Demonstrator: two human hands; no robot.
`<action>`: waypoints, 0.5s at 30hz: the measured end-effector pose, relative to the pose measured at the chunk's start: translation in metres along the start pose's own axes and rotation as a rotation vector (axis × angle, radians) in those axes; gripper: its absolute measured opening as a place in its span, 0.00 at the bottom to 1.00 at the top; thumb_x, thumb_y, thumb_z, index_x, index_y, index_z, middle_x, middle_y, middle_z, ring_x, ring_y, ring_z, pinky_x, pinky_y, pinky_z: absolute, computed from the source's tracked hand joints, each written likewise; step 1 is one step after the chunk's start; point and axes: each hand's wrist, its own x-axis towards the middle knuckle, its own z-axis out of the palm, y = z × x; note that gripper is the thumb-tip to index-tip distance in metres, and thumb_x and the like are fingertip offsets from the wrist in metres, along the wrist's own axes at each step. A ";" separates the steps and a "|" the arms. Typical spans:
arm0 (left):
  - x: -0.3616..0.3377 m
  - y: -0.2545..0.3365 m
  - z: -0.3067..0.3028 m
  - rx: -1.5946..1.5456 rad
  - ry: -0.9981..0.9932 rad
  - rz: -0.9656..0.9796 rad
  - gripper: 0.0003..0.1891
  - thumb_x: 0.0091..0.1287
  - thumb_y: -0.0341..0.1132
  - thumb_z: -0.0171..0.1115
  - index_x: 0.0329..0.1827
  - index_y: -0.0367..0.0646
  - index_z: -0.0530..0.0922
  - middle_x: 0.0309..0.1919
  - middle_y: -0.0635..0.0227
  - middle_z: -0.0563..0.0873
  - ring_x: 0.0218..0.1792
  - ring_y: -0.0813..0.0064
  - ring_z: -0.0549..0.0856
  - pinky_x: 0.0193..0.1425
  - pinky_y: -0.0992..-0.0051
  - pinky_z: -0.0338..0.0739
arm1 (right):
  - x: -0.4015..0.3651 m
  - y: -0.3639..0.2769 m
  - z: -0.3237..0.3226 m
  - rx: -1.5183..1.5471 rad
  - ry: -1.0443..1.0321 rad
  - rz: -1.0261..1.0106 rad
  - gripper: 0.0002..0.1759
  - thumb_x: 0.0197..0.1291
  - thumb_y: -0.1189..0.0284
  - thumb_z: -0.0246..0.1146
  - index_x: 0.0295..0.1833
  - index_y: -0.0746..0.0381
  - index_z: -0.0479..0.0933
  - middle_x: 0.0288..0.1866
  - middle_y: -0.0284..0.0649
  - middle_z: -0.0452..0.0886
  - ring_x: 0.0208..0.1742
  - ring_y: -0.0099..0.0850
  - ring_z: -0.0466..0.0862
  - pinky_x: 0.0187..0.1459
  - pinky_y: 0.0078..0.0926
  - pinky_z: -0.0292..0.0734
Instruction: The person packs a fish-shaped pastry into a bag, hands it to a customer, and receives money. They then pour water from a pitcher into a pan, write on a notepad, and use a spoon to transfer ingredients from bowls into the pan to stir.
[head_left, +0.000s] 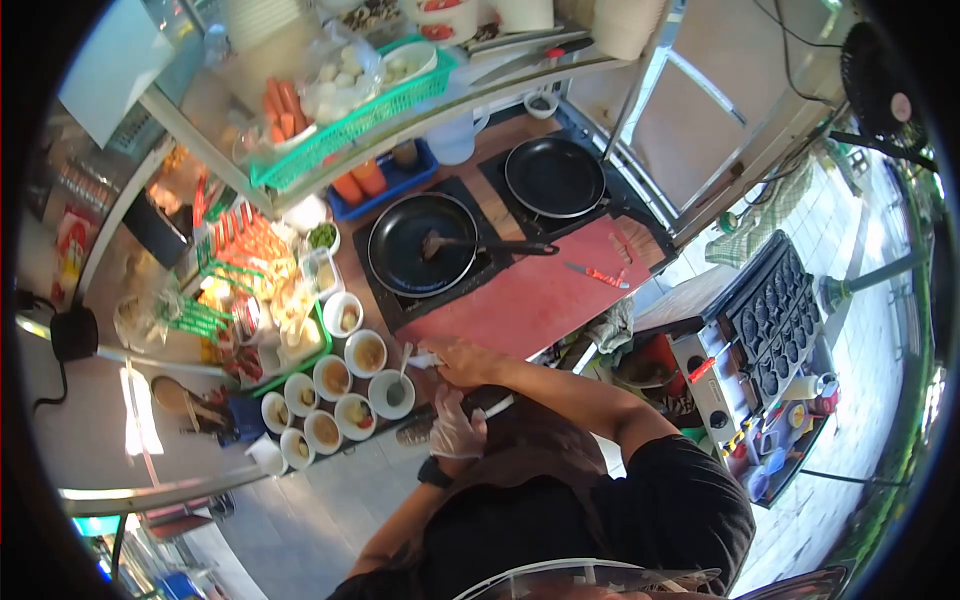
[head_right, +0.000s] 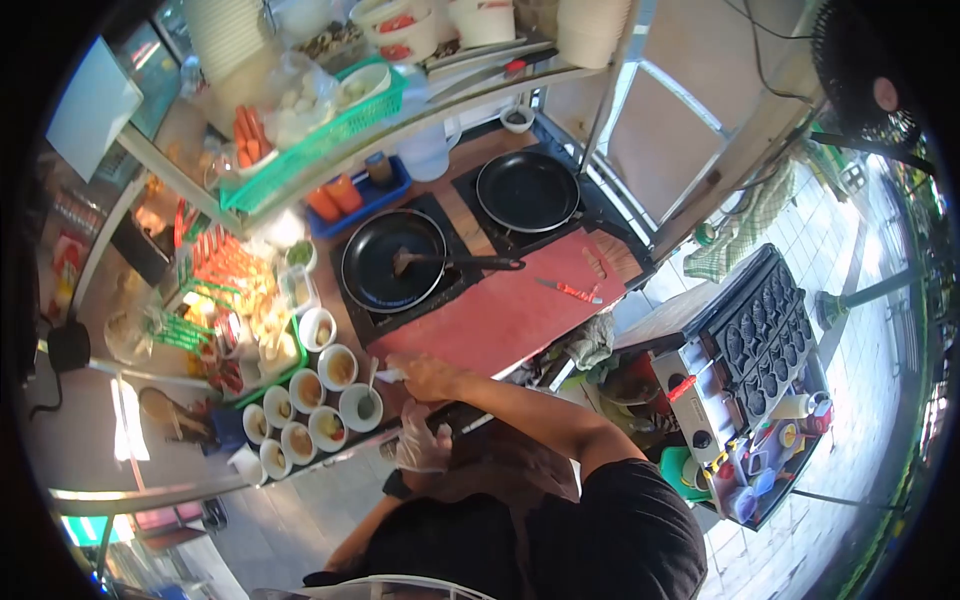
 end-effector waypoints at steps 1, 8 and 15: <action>-0.002 0.006 -0.002 0.044 -0.113 -0.079 0.30 0.68 0.34 0.63 0.73 0.40 0.67 0.67 0.39 0.79 0.47 0.37 0.88 0.49 0.47 0.84 | -0.005 -0.023 -0.037 0.046 -0.046 -0.027 0.26 0.65 0.69 0.65 0.68 0.63 0.76 0.64 0.56 0.80 0.66 0.55 0.82 0.66 0.50 0.80; 0.005 -0.034 0.007 -0.504 -0.834 0.288 0.11 0.79 0.34 0.58 0.59 0.43 0.81 0.53 0.58 0.87 0.54 0.54 0.88 0.57 0.61 0.83 | 0.117 0.101 -0.268 0.275 0.695 -0.118 0.35 0.56 0.74 0.77 0.69 0.63 0.74 0.59 0.44 0.79 0.55 0.31 0.83 0.57 0.31 0.82; 0.200 0.110 -0.100 -0.223 -0.706 0.414 0.12 0.77 0.34 0.60 0.59 0.42 0.82 0.49 0.58 0.89 0.51 0.55 0.89 0.54 0.61 0.84 | 0.287 0.243 -0.354 0.155 0.708 -0.190 0.45 0.63 0.63 0.76 0.80 0.65 0.64 0.75 0.53 0.74 0.73 0.48 0.76 0.71 0.41 0.74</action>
